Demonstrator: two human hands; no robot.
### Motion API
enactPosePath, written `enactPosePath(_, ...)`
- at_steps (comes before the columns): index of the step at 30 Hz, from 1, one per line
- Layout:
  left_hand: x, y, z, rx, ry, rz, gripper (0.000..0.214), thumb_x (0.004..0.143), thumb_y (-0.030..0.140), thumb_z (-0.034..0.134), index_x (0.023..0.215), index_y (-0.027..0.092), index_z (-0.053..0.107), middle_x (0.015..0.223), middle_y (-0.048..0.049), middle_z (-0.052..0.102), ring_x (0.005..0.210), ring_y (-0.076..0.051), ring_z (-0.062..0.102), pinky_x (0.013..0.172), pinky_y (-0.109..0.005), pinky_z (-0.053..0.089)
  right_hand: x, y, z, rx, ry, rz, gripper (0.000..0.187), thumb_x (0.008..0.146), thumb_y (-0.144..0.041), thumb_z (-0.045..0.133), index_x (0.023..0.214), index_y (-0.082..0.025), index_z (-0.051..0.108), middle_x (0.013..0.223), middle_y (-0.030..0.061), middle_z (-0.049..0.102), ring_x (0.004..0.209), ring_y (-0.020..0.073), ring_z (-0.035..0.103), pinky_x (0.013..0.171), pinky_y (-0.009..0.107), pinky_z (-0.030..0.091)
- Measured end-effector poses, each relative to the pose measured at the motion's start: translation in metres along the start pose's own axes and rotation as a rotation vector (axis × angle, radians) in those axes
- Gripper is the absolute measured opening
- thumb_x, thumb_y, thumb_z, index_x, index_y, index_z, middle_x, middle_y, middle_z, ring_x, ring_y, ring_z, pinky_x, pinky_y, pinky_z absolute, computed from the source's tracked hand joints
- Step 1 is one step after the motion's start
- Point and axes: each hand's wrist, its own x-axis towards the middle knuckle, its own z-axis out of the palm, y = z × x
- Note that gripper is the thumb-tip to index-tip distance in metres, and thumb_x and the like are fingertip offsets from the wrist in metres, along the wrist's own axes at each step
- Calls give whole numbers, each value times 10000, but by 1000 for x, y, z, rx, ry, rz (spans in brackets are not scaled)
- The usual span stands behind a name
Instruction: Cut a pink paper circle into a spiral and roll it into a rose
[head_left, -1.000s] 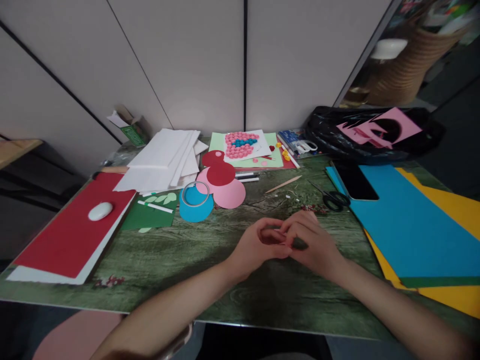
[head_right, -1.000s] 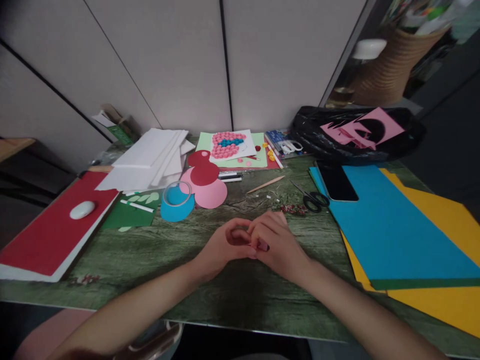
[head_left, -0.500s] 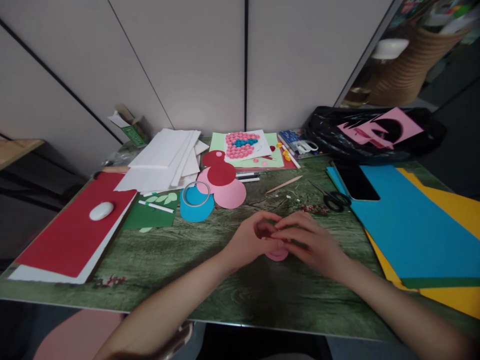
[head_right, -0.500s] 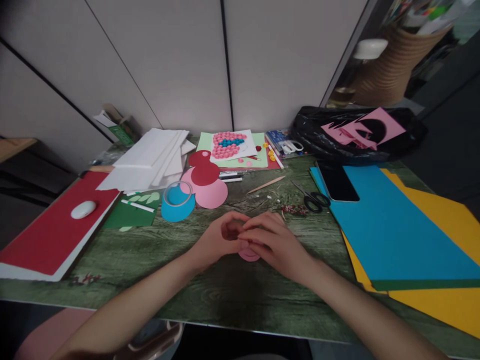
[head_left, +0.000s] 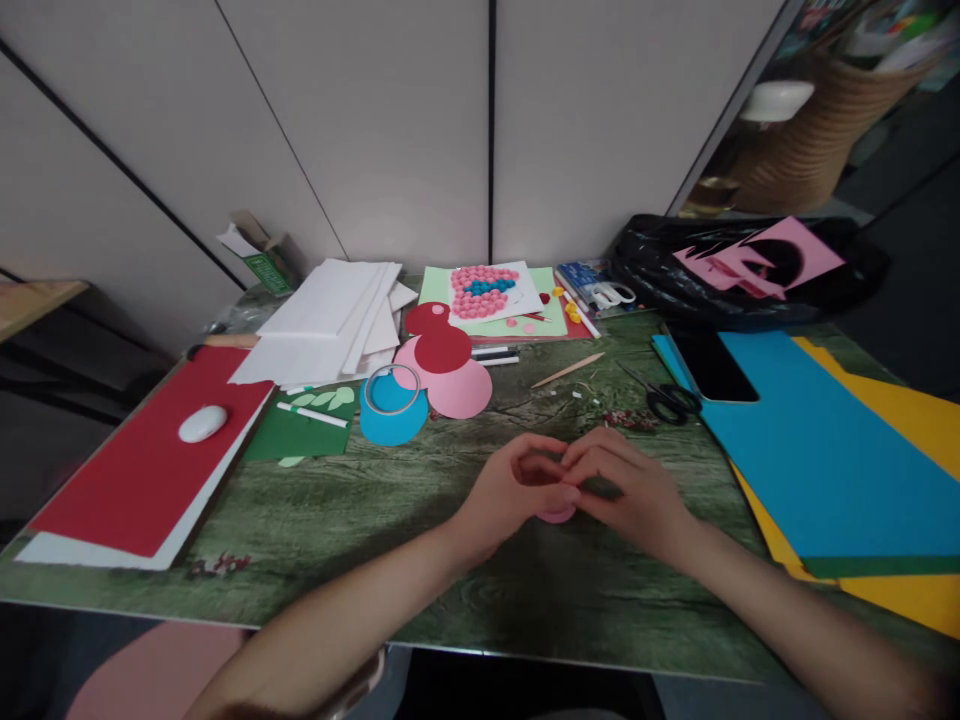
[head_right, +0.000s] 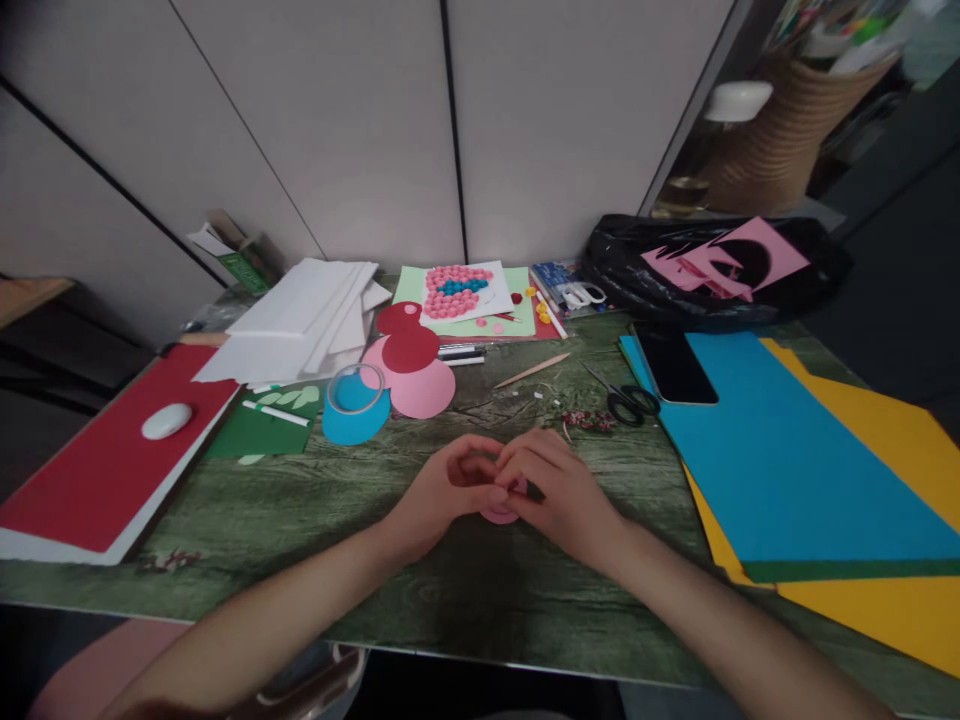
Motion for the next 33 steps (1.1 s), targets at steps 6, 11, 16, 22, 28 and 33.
enactPosePath(6, -1, -9, 3, -94, -1, -26, 420, 600, 155, 728, 979, 146, 548, 818, -40, 615, 733, -131, 583, 645, -259, 464, -3, -1, 6, -7, 64, -8, 122, 744, -192, 634, 695, -203, 523, 749, -2, 591, 743, 138, 551, 695, 293, 416)
enactPosePath(11, 1, -10, 1, -143, 20, -1, 422, 597, 138, 732, 971, 148, 539, 766, -19, 623, 666, -100, 577, 614, -230, 464, -3, -2, 5, -21, 74, 1, 109, 748, -185, 630, 722, -200, 525, 747, -1, 588, 743, 141, 551, 736, 318, 415)
enactPosePath(16, 2, -3, -3, -115, 35, 39, 412, 607, 145, 728, 971, 152, 536, 746, -21, 645, 644, -103, 594, 635, -240, 458, -2, -2, -2, -15, 55, -27, 100, 759, -171, 619, 838, -219, 580, 830, 16, 601, 798, 147, 559, 715, 297, 440)
enactPosePath(22, 4, 5, -8, -19, 14, 29, 441, 575, 150, 746, 968, 168, 546, 709, -6, 637, 626, -106, 584, 629, -254, 455, -2, -1, -6, -9, 5, -42, 168, 790, -169, 583, 946, -228, 607, 916, 37, 583, 868, 142, 557, 735, 261, 471)
enactPosePath(28, 8, 16, -16, 252, -100, 33, 467, 572, 170, 741, 995, 172, 544, 726, -7, 620, 666, -122, 576, 670, -282, 444, -2, 2, -3, -8, -184, -46, 294, 840, -180, 500, 1103, -288, 574, 1070, 52, 547, 995, 153, 539, 797, 275, 482)
enactPosePath(33, 10, 20, -19, 410, -154, 49, 475, 553, 173, 745, 985, 178, 549, 780, -19, 615, 726, -136, 570, 685, -281, 426, 0, 4, -1, -23, -232, -55, 216, 826, -206, 529, 1001, -297, 616, 1023, 33, 575, 950, 155, 549, 780, 300, 475)
